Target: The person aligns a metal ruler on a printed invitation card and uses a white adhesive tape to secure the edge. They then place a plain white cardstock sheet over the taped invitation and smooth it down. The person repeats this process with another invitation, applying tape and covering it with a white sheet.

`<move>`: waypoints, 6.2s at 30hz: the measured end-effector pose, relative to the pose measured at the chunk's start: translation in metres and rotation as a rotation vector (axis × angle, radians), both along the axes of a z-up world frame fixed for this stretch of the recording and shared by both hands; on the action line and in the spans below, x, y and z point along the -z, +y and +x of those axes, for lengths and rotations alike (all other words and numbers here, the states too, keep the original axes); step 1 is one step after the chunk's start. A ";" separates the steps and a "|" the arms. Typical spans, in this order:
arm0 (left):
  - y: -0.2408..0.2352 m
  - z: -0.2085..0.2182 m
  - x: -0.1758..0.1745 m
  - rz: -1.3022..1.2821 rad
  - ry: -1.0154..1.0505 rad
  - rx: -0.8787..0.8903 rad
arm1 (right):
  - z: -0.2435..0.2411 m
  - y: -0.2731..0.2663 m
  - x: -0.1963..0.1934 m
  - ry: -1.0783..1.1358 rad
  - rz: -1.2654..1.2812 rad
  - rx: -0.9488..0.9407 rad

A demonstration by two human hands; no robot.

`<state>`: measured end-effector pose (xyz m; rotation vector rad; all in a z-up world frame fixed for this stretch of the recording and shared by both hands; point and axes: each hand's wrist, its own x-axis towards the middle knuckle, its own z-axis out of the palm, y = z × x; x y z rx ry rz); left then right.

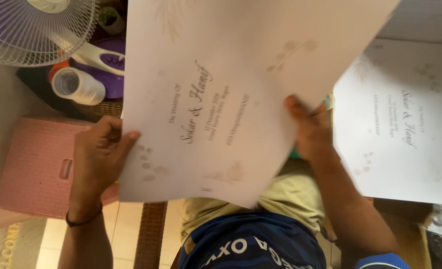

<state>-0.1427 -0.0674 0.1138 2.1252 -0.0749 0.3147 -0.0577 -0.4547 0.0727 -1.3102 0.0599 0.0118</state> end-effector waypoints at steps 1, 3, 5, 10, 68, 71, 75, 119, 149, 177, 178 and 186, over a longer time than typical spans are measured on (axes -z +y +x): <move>-0.008 0.004 -0.007 -0.070 -0.030 0.065 | -0.001 -0.017 -0.018 -0.116 -0.033 -0.029; -0.024 0.012 -0.022 -0.244 -0.096 0.193 | -0.003 -0.044 -0.048 -0.306 -0.050 -0.123; -0.040 0.019 -0.037 -0.449 -0.166 0.321 | -0.009 -0.063 -0.067 -0.452 -0.017 -0.260; -0.079 0.015 -0.042 -0.285 -0.338 0.151 | -0.040 -0.082 -0.065 -0.520 -0.250 -0.104; -0.047 0.039 -0.025 0.020 -0.543 -0.125 | 0.005 -0.066 -0.093 -0.783 -0.361 0.109; -0.032 0.123 0.018 0.045 -0.374 -0.145 | 0.100 -0.019 -0.068 -0.809 -0.824 -0.007; -0.033 0.185 0.105 0.085 -0.072 -0.172 | 0.173 0.031 0.015 -0.549 -1.105 -0.200; -0.063 0.213 0.140 0.813 -0.245 0.092 | 0.212 0.030 0.070 -1.122 -1.377 -0.367; -0.088 0.171 0.146 0.809 -0.104 -0.256 | 0.268 0.247 0.091 -1.163 -1.262 -0.470; -0.088 0.174 0.153 0.817 -0.077 -0.263 | 0.253 0.224 0.096 -0.880 -1.279 -0.422; -0.088 0.173 0.152 0.814 -0.058 -0.259 | 0.248 0.219 0.093 -0.805 -1.256 -0.419; -0.086 0.175 0.151 0.872 -0.027 -0.239 | 0.119 0.002 0.097 -0.955 -1.259 -0.297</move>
